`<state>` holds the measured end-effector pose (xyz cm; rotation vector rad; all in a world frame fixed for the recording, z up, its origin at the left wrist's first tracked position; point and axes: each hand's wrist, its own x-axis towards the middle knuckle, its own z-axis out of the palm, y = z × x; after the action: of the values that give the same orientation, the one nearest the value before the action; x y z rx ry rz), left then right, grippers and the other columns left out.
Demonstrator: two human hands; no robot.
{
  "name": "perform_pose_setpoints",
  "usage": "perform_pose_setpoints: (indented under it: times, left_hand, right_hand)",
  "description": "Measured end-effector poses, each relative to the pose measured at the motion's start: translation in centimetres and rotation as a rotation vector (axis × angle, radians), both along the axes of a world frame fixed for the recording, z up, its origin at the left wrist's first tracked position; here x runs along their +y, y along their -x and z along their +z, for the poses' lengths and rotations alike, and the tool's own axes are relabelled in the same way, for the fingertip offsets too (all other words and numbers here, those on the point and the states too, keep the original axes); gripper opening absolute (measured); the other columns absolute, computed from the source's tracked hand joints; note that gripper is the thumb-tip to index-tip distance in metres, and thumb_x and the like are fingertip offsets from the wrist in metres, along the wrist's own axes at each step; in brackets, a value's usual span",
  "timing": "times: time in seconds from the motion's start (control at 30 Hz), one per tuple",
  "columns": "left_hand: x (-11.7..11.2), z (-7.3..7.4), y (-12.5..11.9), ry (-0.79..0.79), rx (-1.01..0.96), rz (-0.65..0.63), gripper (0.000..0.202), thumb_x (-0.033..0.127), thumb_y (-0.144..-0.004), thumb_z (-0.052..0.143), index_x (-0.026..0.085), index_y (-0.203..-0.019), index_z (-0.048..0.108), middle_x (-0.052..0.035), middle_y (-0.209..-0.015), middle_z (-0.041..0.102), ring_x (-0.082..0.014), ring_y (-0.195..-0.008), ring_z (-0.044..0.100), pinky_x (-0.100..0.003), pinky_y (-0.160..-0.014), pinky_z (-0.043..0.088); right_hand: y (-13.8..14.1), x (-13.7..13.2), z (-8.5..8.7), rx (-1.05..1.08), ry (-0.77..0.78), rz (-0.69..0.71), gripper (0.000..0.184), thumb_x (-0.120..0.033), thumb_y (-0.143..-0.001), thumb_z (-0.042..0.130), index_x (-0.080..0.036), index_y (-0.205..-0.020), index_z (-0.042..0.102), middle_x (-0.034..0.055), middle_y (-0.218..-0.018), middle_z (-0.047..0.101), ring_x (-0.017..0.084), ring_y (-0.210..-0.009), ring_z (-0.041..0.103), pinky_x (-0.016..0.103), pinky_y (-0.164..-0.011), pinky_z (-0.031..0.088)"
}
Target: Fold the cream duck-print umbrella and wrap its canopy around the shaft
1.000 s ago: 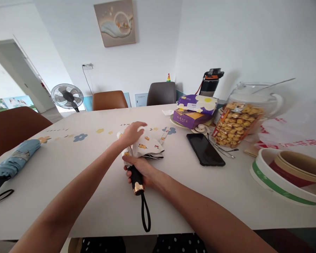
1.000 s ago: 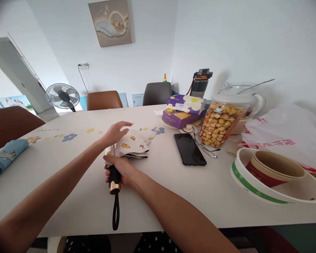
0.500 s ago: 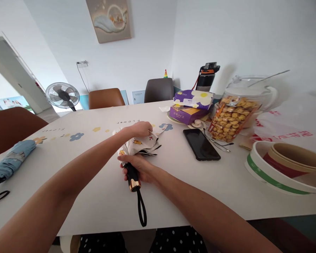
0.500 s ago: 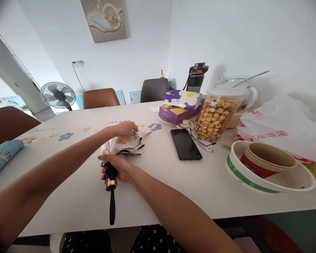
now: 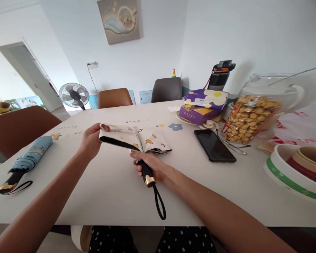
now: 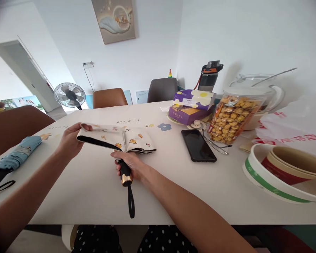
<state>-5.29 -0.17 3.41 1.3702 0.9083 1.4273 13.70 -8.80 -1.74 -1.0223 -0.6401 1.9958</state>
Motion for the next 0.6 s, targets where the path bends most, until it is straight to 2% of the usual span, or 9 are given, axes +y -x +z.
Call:
perform_pose_setpoints:
  times: [0.17, 0.27, 0.33, 0.43, 0.6]
  left_hand:
    - [0.0, -3.4, 1.8, 0.17, -0.214, -0.044, 0.015, 0.003, -0.051, 0.058, 0.018, -0.054, 0.055, 0.0017, -0.065, 0.054, -0.0083, -0.062, 0.049, -0.018, -0.052, 0.04]
    - [0.0, -4.1, 2.0, 0.207, -0.261, -0.108, 0.015, 0.003, -0.052, 0.056, 0.017, -0.049, 0.051, 0.0019, -0.06, 0.049, -0.0082, -0.057, 0.046, -0.02, -0.049, 0.037]
    - [-0.1, -4.1, 2.2, 0.2, -0.284, -0.152, 0.015, 0.004, -0.052, 0.055, 0.017, -0.047, 0.047, 0.0019, -0.057, 0.046, -0.0086, -0.055, 0.045, -0.021, -0.048, 0.035]
    - [-0.2, -3.9, 2.5, 0.192, -0.292, -0.177, 0.016, 0.005, -0.051, 0.054, 0.016, -0.045, 0.045, 0.0018, -0.054, 0.043, -0.0084, -0.053, 0.044, -0.021, -0.048, 0.035]
    - [-0.4, -3.8, 2.9, 0.246, -0.289, -0.211, 0.016, 0.006, -0.047, 0.055, 0.015, -0.042, 0.042, 0.0023, -0.054, 0.044, -0.0083, -0.054, 0.045, -0.02, -0.049, 0.036]
  right_hand:
    - [-0.3, -0.3, 0.7, 0.001, -0.002, -0.005, 0.036, -0.046, -0.071, 0.068, -0.017, -0.077, 0.048, -0.0022, -0.064, 0.05, 0.005, -0.04, 0.042, 0.017, -0.033, 0.039]
    - [-0.5, 0.0, 0.3, 0.064, -0.027, 0.023, 0.051, -0.068, -0.071, 0.054, -0.018, -0.075, 0.048, -0.0016, -0.063, 0.049, 0.006, -0.04, 0.041, 0.019, -0.032, 0.037]
    - [-0.5, 0.3, 0.0, 0.094, -0.043, 0.033, 0.058, -0.075, -0.071, 0.043, -0.018, -0.074, 0.049, -0.0015, -0.062, 0.049, 0.006, -0.039, 0.04, 0.019, -0.031, 0.037]
    - [-0.3, 0.3, -0.2, 0.039, -0.033, 0.003, 0.054, -0.071, -0.075, 0.043, -0.018, -0.073, 0.048, -0.0018, -0.06, 0.048, 0.006, -0.037, 0.039, 0.019, -0.03, 0.036]
    - [-0.2, 0.0, -0.1, -0.132, -0.064, -0.02, 0.035, -0.047, -0.074, 0.063, -0.017, -0.069, 0.046, -0.0029, -0.054, 0.047, 0.006, -0.036, 0.038, 0.02, -0.03, 0.036]
